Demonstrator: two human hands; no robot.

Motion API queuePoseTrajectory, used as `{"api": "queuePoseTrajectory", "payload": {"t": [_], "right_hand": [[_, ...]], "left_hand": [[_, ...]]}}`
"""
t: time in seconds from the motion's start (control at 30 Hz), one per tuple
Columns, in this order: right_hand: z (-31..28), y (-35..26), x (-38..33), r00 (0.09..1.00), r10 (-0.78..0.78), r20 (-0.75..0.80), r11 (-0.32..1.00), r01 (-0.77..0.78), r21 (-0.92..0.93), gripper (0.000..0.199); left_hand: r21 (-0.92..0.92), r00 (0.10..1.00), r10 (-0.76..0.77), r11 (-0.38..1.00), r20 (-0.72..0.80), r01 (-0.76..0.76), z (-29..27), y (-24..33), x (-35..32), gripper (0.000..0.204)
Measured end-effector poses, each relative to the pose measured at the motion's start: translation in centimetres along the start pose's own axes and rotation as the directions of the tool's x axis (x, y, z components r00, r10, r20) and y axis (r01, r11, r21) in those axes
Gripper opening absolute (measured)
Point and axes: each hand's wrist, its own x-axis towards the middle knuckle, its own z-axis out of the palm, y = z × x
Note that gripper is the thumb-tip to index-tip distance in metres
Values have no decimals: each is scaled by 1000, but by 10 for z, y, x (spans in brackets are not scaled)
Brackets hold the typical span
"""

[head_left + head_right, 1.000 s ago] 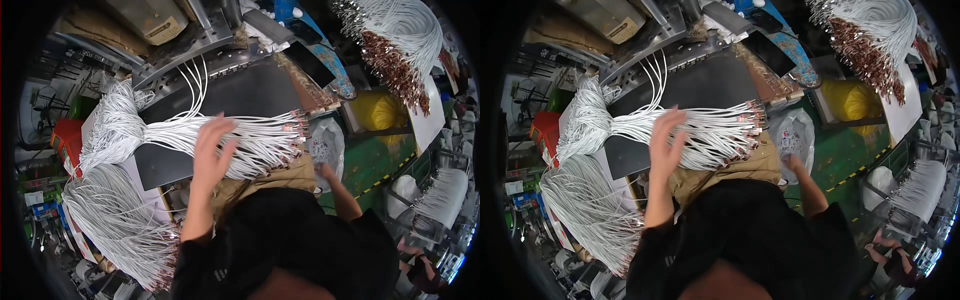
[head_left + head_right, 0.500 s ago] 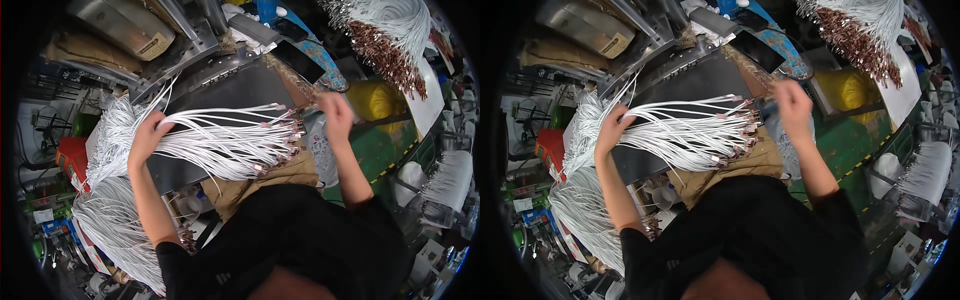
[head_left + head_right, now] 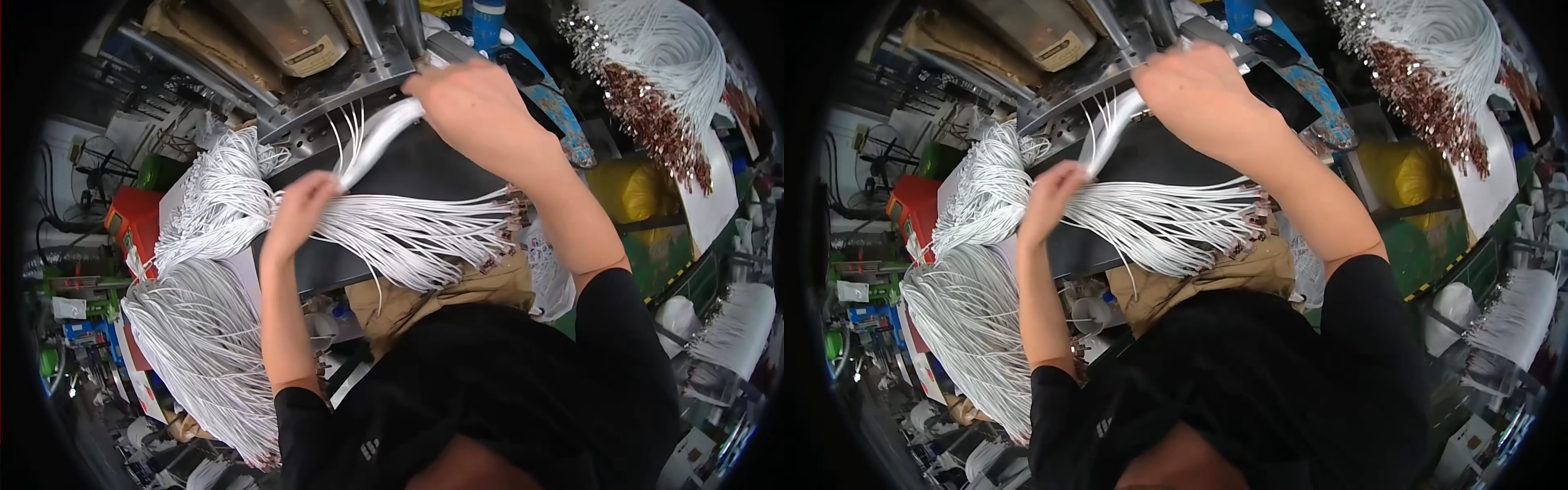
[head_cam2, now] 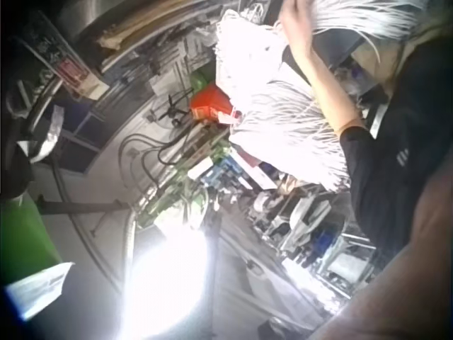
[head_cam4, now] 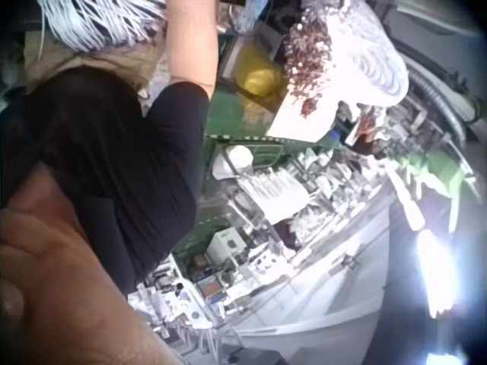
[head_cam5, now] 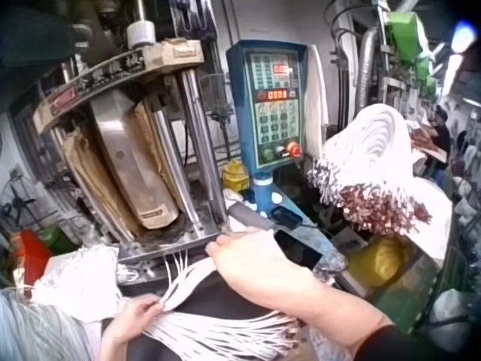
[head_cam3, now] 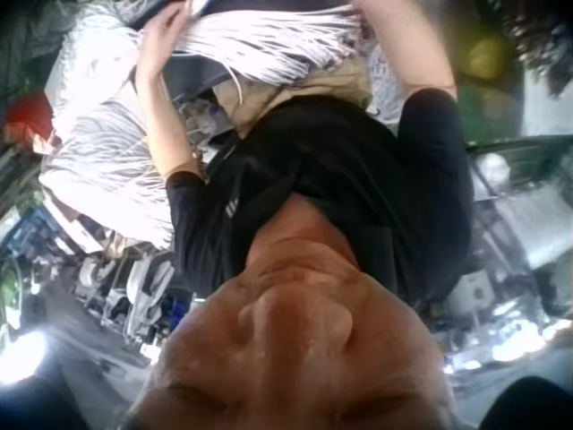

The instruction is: Arranging and inserting bundles of white cables into an assembly fixture for processing.

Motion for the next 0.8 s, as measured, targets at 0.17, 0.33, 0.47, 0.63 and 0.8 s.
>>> {"api": "queuePoseTrajectory", "payload": {"t": [0.17, 0.33, 0.47, 0.63, 0.8], "right_hand": [[78, -9, -43, 953, 34, 301, 993, -66, 98, 29], [81, 12, -62, 832, 286, 475, 904, -399, 155, 31], [93, 2, -57, 935, 221, 277, 961, -257, 102, 25], [84, -7, -39, 822, 256, 508, 842, -448, 301, 24], [58, -8, -56, 968, 72, 239, 997, -76, 7, 24]], "left_hand": [[402, 996, 54, 913, 66, -76, 15, -11, 12, 20], [160, 965, -21, 985, -262, 64, 10, 1, 21, 21], [427, 961, 260, 883, -97, -196, 28, -2, 34, 23], [404, 983, 185, 898, 11, -174, 30, 34, 39, 29], [60, 847, -382, 920, 369, 388, 54, 49, 7, 39]]}}
